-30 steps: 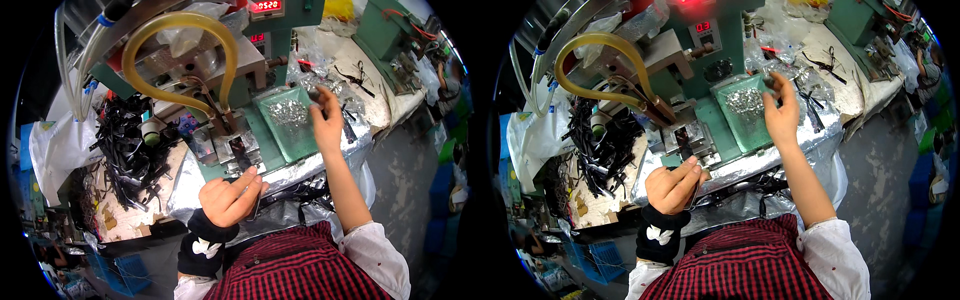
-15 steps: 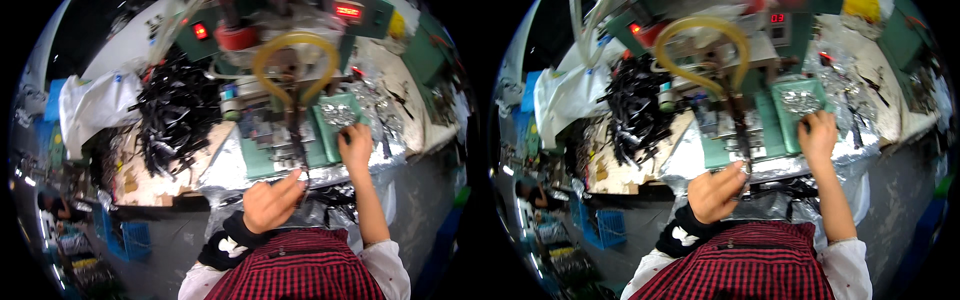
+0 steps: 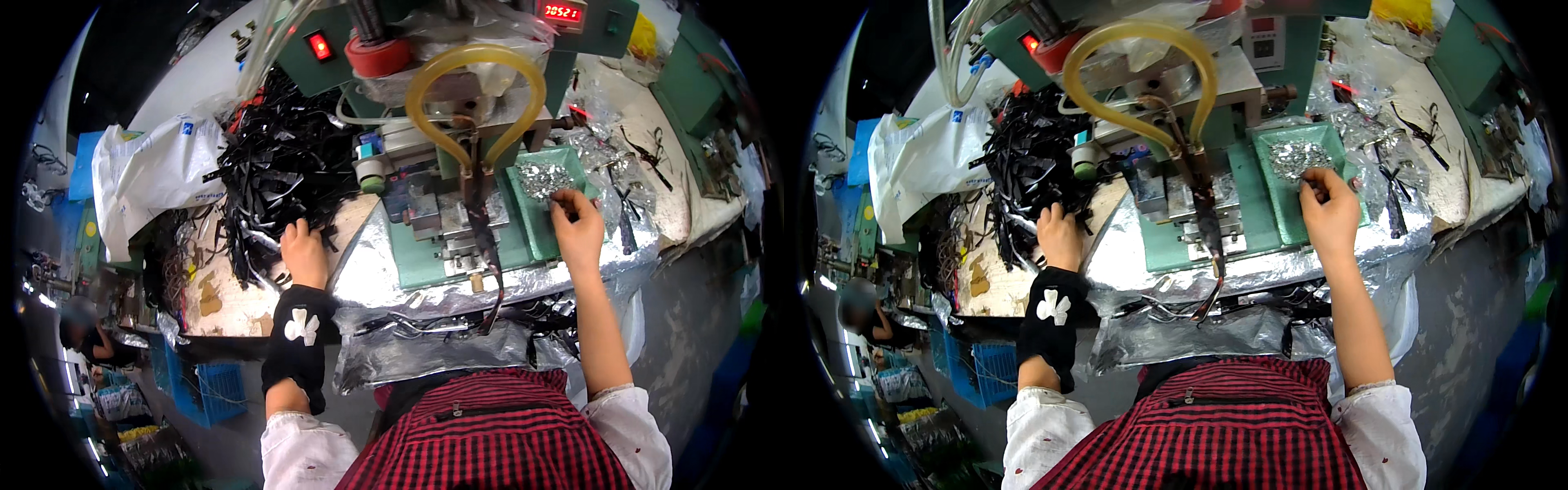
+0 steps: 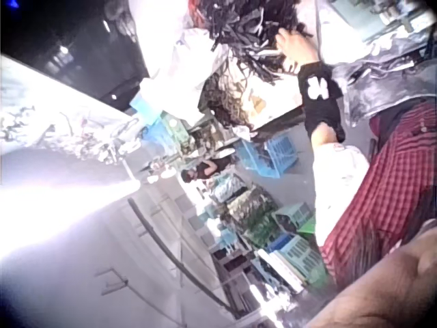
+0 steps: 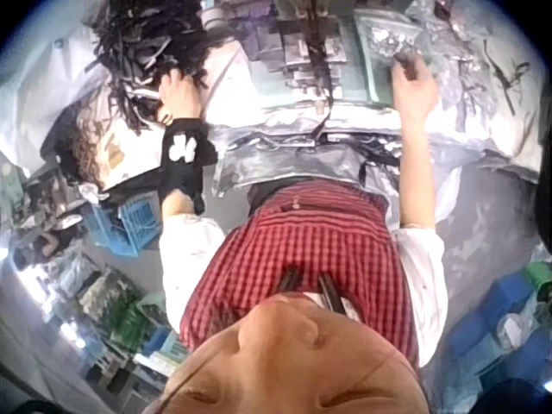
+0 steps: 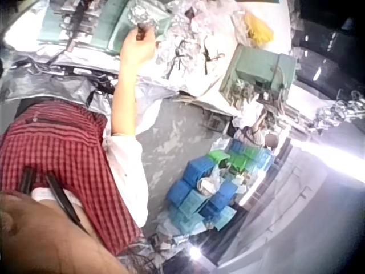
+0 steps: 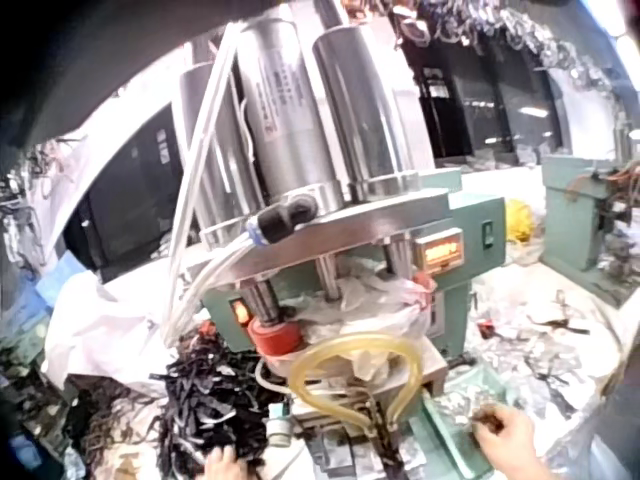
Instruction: The person repeatedly picks black plastic strips and small metal pins from piles on the workbench, inserts them into a green fixture, and presses a lever to activate a machine. Finished assemblies are placed into a green tray while the process continues.
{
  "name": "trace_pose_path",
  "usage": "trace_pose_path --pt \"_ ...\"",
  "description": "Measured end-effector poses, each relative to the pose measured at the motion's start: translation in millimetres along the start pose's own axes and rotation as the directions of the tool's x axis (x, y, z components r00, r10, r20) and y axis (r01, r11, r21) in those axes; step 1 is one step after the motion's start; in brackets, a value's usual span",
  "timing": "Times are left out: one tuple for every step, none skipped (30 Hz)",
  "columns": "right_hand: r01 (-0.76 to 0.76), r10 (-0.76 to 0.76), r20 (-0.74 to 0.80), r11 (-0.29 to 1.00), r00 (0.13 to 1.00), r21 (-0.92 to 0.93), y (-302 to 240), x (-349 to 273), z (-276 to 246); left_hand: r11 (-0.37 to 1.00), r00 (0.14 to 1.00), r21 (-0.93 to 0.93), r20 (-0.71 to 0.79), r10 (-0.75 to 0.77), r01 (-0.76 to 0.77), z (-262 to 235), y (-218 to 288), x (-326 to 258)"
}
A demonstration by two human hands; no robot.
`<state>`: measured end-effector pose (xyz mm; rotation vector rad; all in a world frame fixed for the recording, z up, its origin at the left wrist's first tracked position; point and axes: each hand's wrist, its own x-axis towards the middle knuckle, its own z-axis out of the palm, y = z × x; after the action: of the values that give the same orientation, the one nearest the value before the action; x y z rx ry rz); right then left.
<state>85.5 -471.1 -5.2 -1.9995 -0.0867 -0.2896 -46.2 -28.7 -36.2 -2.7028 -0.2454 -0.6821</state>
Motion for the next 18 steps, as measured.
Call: trace_pose_path --pt "0.066 -0.067 -0.043 0.997 0.997 -0.034 3.9 -3.2 -6.7 0.999 1.000 -0.043 -0.009 -0.018 0.017 7.3 0.1 -1.9" --pt "0.124 -0.130 -0.084 0.989 0.988 -0.077 10.4 -8.8 -14.3 0.985 0.993 -0.164 -0.092 -0.077 0.061 -1.8 12.1 3.4" --pt "0.178 -0.193 -0.112 0.975 0.975 -0.130 16.7 -16.9 -24.8 0.960 0.984 -0.273 -0.144 -0.110 0.067 -7.7 20.9 9.1" --pt "0.154 -0.171 -0.117 0.978 0.978 -0.141 18.1 -26.2 -37.0 0.896 0.975 -0.442 -0.180 -0.134 0.042 -15.9 25.6 18.2" --pt "0.122 -0.134 -0.112 0.986 0.985 -0.111 17.1 -31.8 -45.2 0.805 0.961 -0.593 -0.215 -0.173 0.012 -23.5 31.4 25.5" --pt "0.088 -0.095 -0.108 0.993 0.990 -0.073 14.6 -37.1 -49.1 0.666 0.932 -0.737 -0.154 -0.328 0.113 -27.7 34.5 26.2" --pt "0.054 -0.057 -0.101 0.998 0.993 -0.035 10.1 -39.2 -51.8 0.303 0.880 -0.942 -0.020 -0.474 0.142 -29.2 40.1 30.5" --pt "0.096 -0.095 -0.087 0.995 0.992 0.004 -2.0 -41.2 -49.7 0.135 0.869 -0.970 0.115 -0.482 0.203 -50.7 47.0 38.8" --pt "0.118 -0.116 -0.048 0.992 0.992 0.047 -24.6 -41.8 -44.3 -0.030 0.850 -0.965 0.245 -0.467 0.261 -73.0 52.4 46.6" --pt "0.184 -0.186 0.011 0.980 0.983 0.072 -47.5 -38.6 -39.8 -0.089 0.844 -0.958 0.282 -0.456 0.272 -79.0 56.0 52.2" --pt "0.248 -0.256 0.071 0.963 0.964 0.105 -67.3 -32.7 -32.7 -0.079 0.852 -0.929 0.363 -0.378 0.361 -81.8 51.4 50.9" --pt "0.324 -0.338 0.091 0.936 0.937 0.134 -80.8 -25.6 -22.0 -0.214 0.841 -0.894 0.445 -0.308 0.394 -74.0 49.4 46.0" --pt "0.397 -0.414 0.102 0.905 0.904 0.156 -92.6 -18.5 -11.8 -0.344 0.830 -0.836 0.514 -0.217 0.428 -59.7 51.4 40.7" --pt "0.425 -0.438 0.049 0.891 0.898 0.161 -96.2 -11.9 4.2 -0.332 0.874 -0.862 0.455 -0.170 0.384 -52.1 58.4 35.1" --pt "0.455 -0.463 0.004 0.874 0.886 0.171 -97.4 -7.7 22.1 -0.373 0.873 -0.844 0.464 -0.150 0.384 -43.4 61.8 22.5" --pt "0.361 -0.380 0.021 0.892 0.925 0.271 -100.1 -10.4 34.1 -0.300 0.862 -0.875 0.453 -0.229 0.380 -36.0 72.0 5.6" --pt "0.258 -0.298 0.054 0.891 0.953 0.373 -102.6 -14.4 43.0 -0.220 0.843 -0.898 0.436 -0.315 0.382 -33.8 79.5 -7.7" --pt "0.239 -0.276 0.046 0.893 0.960 0.381 -98.7 -19.4 43.9 -0.217 0.772 -0.838 0.546 -0.325 0.501 -44.8 85.3 -9.2"
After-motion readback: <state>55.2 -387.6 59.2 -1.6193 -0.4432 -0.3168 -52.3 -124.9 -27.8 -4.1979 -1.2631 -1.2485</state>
